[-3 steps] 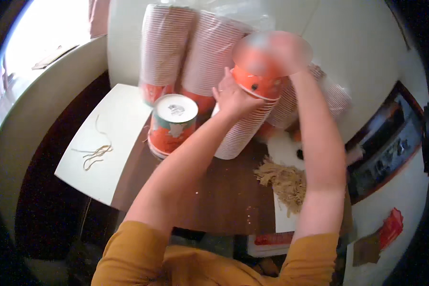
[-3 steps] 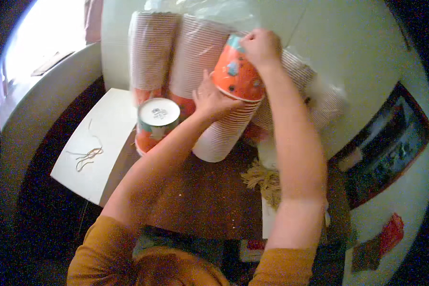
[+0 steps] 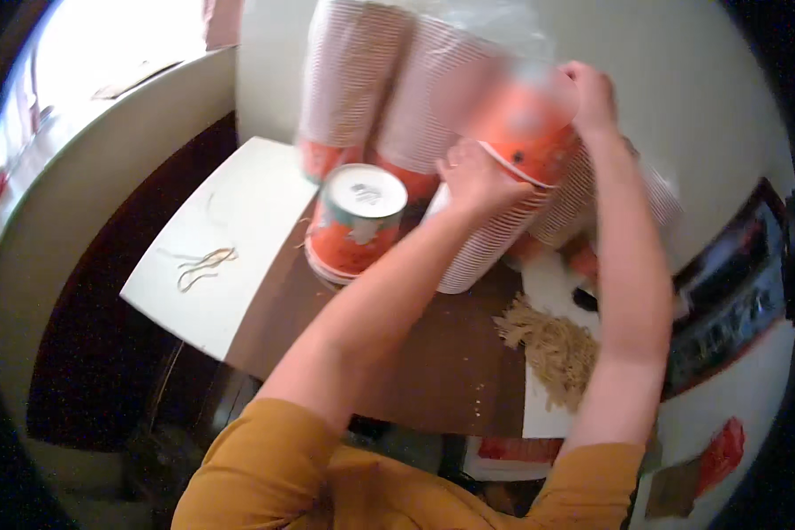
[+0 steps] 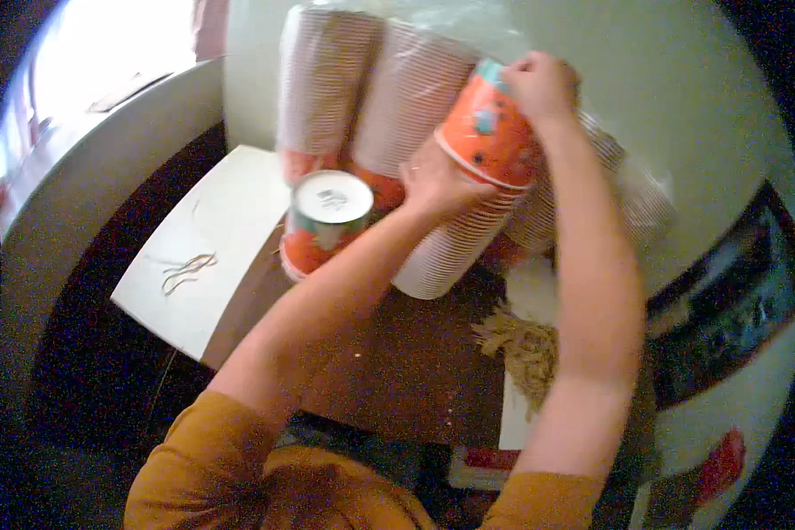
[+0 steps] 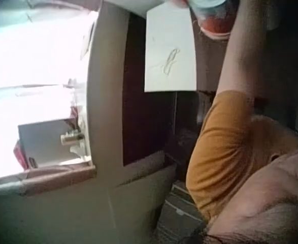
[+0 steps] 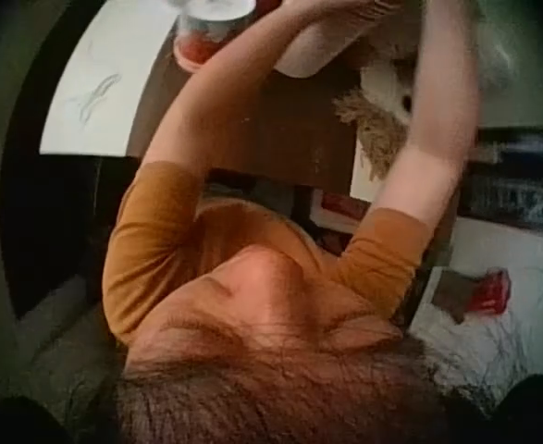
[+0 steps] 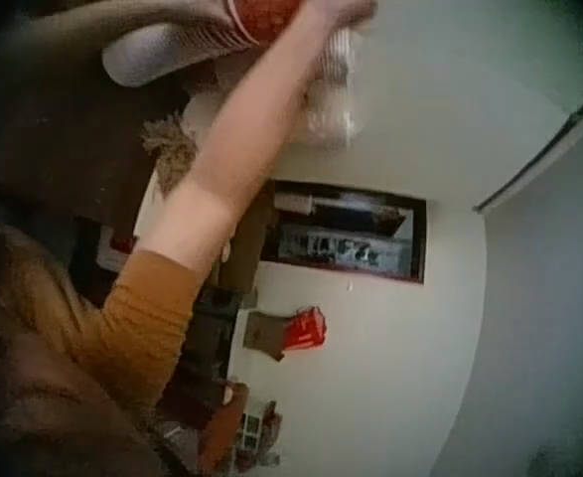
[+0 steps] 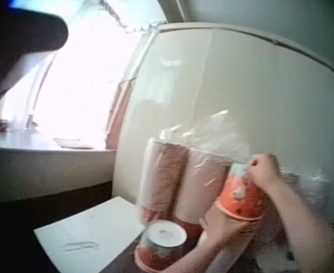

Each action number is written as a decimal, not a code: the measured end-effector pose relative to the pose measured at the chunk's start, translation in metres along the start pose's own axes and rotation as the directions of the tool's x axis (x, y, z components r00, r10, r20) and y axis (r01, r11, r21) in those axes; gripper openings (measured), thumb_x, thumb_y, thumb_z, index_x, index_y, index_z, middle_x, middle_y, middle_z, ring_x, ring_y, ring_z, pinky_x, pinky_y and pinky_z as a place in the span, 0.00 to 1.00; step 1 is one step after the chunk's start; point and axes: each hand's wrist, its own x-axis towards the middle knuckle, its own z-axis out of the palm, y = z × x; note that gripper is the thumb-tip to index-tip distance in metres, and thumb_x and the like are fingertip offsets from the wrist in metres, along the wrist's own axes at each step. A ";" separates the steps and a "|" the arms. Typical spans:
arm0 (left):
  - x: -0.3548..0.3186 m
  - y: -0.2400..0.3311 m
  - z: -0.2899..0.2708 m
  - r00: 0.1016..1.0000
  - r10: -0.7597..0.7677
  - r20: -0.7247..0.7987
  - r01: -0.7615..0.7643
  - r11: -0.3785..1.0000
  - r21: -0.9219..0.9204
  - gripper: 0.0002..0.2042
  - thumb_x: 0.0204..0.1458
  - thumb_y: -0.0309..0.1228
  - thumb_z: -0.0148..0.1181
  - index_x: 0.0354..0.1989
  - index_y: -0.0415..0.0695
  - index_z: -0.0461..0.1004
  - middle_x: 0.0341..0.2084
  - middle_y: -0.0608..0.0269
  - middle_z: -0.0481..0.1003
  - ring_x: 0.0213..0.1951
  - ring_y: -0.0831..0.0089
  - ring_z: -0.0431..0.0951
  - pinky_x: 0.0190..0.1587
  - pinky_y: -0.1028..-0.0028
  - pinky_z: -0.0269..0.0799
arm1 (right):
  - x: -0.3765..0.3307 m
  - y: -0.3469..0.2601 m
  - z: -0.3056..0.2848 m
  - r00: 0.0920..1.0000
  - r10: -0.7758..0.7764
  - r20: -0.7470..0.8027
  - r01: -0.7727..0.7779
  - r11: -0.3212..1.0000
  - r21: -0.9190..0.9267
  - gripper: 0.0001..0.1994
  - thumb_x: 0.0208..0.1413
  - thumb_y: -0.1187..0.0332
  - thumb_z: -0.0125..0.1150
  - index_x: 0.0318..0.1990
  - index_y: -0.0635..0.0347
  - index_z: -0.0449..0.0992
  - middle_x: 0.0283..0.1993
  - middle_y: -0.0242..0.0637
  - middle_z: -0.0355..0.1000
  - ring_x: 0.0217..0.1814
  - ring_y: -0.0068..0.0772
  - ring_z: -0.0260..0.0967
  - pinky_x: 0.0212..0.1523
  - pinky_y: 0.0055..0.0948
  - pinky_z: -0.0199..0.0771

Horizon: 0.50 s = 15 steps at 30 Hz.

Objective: Threading and tying twine handles onto paper buckets.

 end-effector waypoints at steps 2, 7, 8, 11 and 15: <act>-0.002 0.006 0.005 0.999 -0.019 -0.028 0.020 0.999 0.038 0.61 0.18 0.63 0.69 0.62 0.37 0.49 0.57 0.48 0.58 0.62 0.50 0.53 0.64 0.47 0.41 | 0.007 0.007 -0.008 0.998 -0.051 -0.026 0.050 0.998 -0.037 0.12 0.44 0.59 0.64 0.30 0.58 0.80 0.27 0.39 0.76 0.29 0.32 0.74 0.33 0.30 0.72; -0.011 0.007 0.004 0.990 -0.080 -0.118 0.085 0.996 0.036 0.60 0.18 0.57 0.72 0.61 0.38 0.48 0.53 0.44 0.59 0.58 0.48 0.56 0.64 0.51 0.40 | 0.026 0.007 -0.019 0.999 -0.052 -0.012 0.051 0.998 -0.045 0.13 0.46 0.58 0.62 0.31 0.58 0.80 0.30 0.39 0.77 0.33 0.34 0.74 0.37 0.31 0.72; -0.011 0.005 -0.001 0.992 -0.119 -0.052 0.121 0.992 0.035 0.60 0.20 0.56 0.72 0.63 0.38 0.46 0.56 0.45 0.56 0.61 0.48 0.52 0.65 0.53 0.38 | 0.031 0.010 -0.022 0.999 -0.037 -0.004 0.037 0.999 -0.006 0.14 0.46 0.55 0.61 0.31 0.56 0.80 0.33 0.41 0.77 0.35 0.39 0.75 0.39 0.33 0.72; -0.016 0.010 -0.006 0.987 -0.158 0.030 0.156 0.987 0.043 0.61 0.22 0.55 0.72 0.64 0.38 0.43 0.60 0.45 0.52 0.65 0.47 0.47 0.67 0.55 0.35 | 0.062 0.038 -0.057 0.983 -0.049 -0.179 0.013 0.980 -0.197 0.18 0.50 0.52 0.58 0.40 0.55 0.79 0.39 0.43 0.76 0.42 0.40 0.74 0.43 0.33 0.71; -0.017 0.003 0.013 0.995 -0.103 0.010 0.103 0.995 -0.005 0.64 0.18 0.59 0.73 0.65 0.41 0.42 0.60 0.44 0.52 0.63 0.46 0.50 0.64 0.47 0.41 | 0.074 0.038 -0.150 0.937 0.019 -0.349 -0.046 0.997 -0.069 0.21 0.55 0.53 0.53 0.49 0.58 0.74 0.49 0.43 0.73 0.50 0.39 0.71 0.49 0.32 0.68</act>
